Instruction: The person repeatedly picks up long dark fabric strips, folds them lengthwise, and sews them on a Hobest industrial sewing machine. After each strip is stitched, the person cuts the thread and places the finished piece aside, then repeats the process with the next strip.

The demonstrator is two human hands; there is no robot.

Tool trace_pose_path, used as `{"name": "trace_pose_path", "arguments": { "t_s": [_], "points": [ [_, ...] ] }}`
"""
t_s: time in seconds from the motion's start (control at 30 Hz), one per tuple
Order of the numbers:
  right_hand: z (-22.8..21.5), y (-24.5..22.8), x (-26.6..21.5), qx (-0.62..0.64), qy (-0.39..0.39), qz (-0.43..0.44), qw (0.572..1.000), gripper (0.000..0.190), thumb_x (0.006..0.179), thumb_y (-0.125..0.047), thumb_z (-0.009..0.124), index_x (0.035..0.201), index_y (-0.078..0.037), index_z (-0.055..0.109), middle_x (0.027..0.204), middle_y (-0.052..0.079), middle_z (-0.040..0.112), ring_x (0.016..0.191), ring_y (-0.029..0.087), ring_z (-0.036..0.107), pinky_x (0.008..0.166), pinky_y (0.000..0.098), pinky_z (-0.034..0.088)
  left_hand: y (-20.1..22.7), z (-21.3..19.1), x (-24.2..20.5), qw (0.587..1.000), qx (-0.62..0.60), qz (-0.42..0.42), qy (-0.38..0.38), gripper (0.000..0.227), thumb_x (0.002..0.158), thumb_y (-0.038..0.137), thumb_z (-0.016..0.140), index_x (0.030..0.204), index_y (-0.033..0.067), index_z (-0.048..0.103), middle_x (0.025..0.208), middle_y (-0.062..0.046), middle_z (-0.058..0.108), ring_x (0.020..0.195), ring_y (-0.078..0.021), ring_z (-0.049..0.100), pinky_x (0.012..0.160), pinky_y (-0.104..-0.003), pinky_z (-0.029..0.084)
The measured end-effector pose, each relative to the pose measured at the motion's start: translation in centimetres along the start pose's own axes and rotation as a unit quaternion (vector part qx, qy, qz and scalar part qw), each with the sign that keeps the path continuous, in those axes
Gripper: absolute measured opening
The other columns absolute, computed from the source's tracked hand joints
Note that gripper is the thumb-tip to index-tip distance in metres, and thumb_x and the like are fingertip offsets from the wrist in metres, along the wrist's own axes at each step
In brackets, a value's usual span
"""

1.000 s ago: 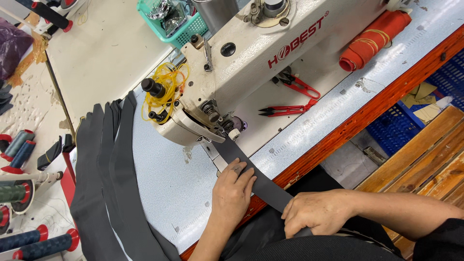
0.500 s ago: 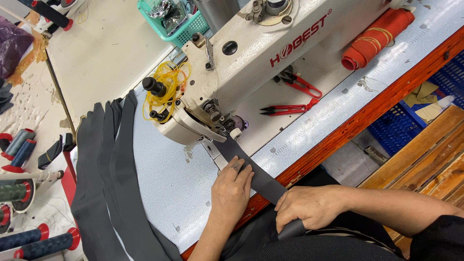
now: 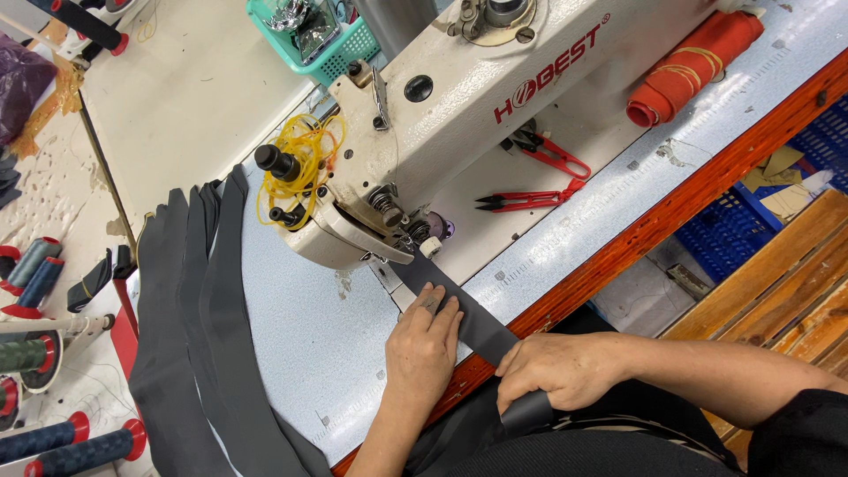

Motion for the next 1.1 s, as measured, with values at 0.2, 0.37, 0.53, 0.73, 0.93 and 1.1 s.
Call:
{"name": "trace_pose_path", "arguments": {
  "t_s": [0.2, 0.37, 0.53, 0.73, 0.93, 1.1],
  "points": [
    [-0.4, 0.2, 0.3, 0.008, 0.017, -0.007, 1.0, 0.017, 0.101, -0.005, 0.054, 0.112, -0.005, 0.067, 0.089, 0.011, 0.07, 0.082, 0.034, 0.065, 0.075, 0.0424, 0.051, -0.1, 0.1, 0.1, 1.0, 0.01, 0.003, 0.002, 0.02, 0.092, 0.01, 0.079, 0.109, 0.0005, 0.076, 0.112, -0.017, 0.072, 0.113, -0.0375, 0.072, 0.093, -0.041, 0.063],
    [-1.0, 0.2, 1.0, 0.026, 0.037, -0.012, 0.999, 0.023, 0.094, 0.003, 0.053, 0.11, -0.002, 0.067, 0.09, 0.012, 0.071, 0.082, 0.033, 0.067, 0.078, 0.0418, 0.054, -0.3, 0.2, 0.1, 1.0, 0.009, 0.0, 0.007, 0.02, 0.091, 0.01, 0.08, 0.109, 0.001, 0.077, 0.111, -0.017, 0.073, 0.113, -0.0373, 0.072, 0.093, -0.042, 0.063],
    [-1.6, 0.4, 1.6, 0.033, 0.051, -0.034, 0.998, 0.016, 0.107, -0.011, 0.053, 0.109, -0.002, 0.066, 0.098, 0.011, 0.074, 0.089, 0.033, 0.071, 0.083, 0.0406, 0.056, -0.7, 0.6, 0.1, 1.0, 0.009, -0.002, 0.015, 0.019, 0.092, 0.01, 0.078, 0.108, 0.0014, 0.076, 0.111, -0.016, 0.072, 0.112, -0.0375, 0.072, 0.093, -0.043, 0.063],
    [-2.0, 1.6, 2.0, 0.035, 0.045, 0.003, 0.998, 0.056, 0.068, 0.012, 0.039, 0.114, -0.003, 0.067, 0.108, 0.009, 0.075, 0.099, 0.028, 0.071, 0.089, 0.0389, 0.055, -1.6, 1.2, -0.2, 1.0, 0.013, 0.002, 0.01, 0.021, 0.092, 0.008, 0.078, 0.111, 0.0, 0.075, 0.114, -0.017, 0.071, 0.114, -0.0363, 0.072, 0.094, -0.041, 0.063],
    [-2.6, 2.8, 2.9, -0.003, 0.07, 0.007, 0.998, 0.03, 0.085, 0.003, 0.047, 0.107, -0.005, 0.067, 0.097, 0.01, 0.073, 0.089, 0.029, 0.069, 0.081, 0.0383, 0.052, -2.0, 1.1, 0.2, 1.0, 0.002, -0.018, 0.0, 0.021, 0.093, 0.008, 0.075, 0.113, 0.0002, 0.075, 0.119, -0.018, 0.071, 0.119, -0.0348, 0.07, 0.093, -0.04, 0.063],
    [-2.8, 4.8, 3.5, 0.102, 0.121, 0.053, 0.986, 0.017, 0.101, -0.006, 0.061, 0.105, -0.008, 0.077, 0.089, 0.011, 0.075, 0.085, 0.027, 0.07, 0.085, 0.048, 0.057, -2.4, 1.0, 0.8, 0.996, 0.043, -0.064, -0.036, 0.017, 0.098, 0.019, 0.071, 0.11, 0.0088, 0.079, 0.11, -0.011, 0.076, 0.115, -0.028, 0.072, 0.089, -0.034, 0.062]
  ]
}}
Point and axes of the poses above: each hand's wrist, its own x-axis towards the middle knuckle, its own z-axis out of the palm, y = z × x, the point moved 2 cm from there along x, towards the middle knuckle
